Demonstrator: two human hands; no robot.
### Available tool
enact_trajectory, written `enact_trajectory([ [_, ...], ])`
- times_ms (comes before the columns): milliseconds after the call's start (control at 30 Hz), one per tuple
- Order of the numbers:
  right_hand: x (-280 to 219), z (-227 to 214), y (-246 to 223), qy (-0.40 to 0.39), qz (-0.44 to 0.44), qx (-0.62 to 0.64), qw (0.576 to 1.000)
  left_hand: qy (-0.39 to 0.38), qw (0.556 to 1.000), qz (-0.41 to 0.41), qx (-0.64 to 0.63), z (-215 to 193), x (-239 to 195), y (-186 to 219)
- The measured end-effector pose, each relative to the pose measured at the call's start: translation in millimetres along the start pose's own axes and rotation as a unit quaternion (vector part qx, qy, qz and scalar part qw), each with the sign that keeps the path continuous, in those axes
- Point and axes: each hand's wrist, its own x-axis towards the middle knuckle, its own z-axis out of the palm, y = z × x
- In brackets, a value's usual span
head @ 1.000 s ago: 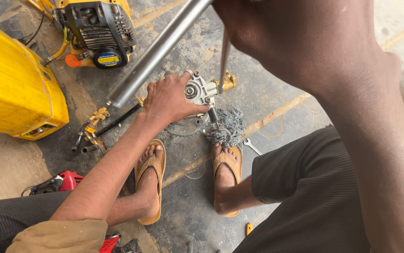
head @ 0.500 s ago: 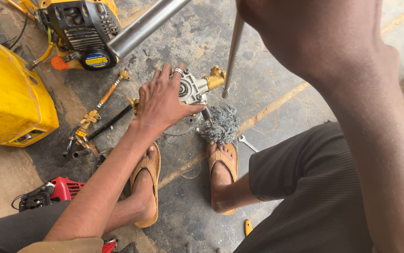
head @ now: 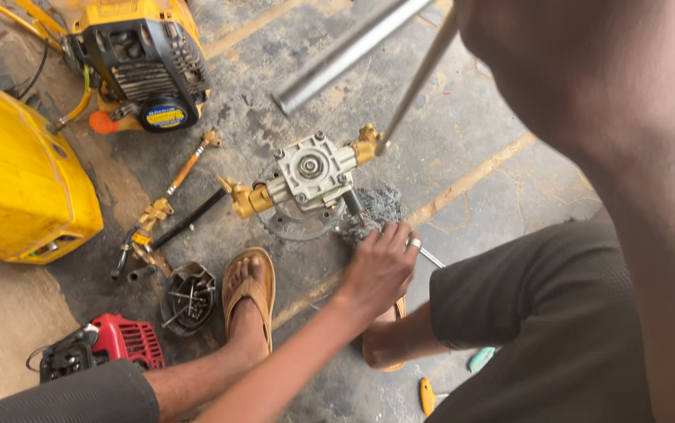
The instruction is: The person assembles a mechanical pump by placing a metal cover onto a housing and then using a long metal rod to tighten or align internal components.
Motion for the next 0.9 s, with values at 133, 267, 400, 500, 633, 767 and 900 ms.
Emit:
enact_trajectory([
  [133, 2, -7, 0, 0.002, 0.003, 0.027, 1.000, -0.130, 0.967, -0.218, 0.011, 78, 61, 1],
  [267, 0, -9, 2, -0.004, 0.016, 0.048, 0.999, -0.313, 0.827, -0.424, -0.196, 160, 75, -25],
  [400, -10, -14, 11, -0.019, 0.041, 0.053, 0.998, -0.264, 0.854, -0.405, -0.190, 252, 55, -39],
  [500, -14, -14, 10, -0.020, 0.060, 0.065, 0.996, -0.193, 0.894, -0.368, -0.168, 290, 39, -44],
  [633, -19, -23, 11, -0.032, 0.043, 0.086, 0.995, -0.213, 0.850, -0.406, -0.260, 280, 45, -51],
  [767, -22, -28, 9, -0.033, 0.039, 0.094, 0.994, -0.205, 0.850, -0.401, -0.274, 257, 42, -44],
  [900, -19, -29, 8, -0.029, 0.038, 0.091, 0.995, -0.123, 0.872, -0.391, -0.268, 245, 35, -44],
])
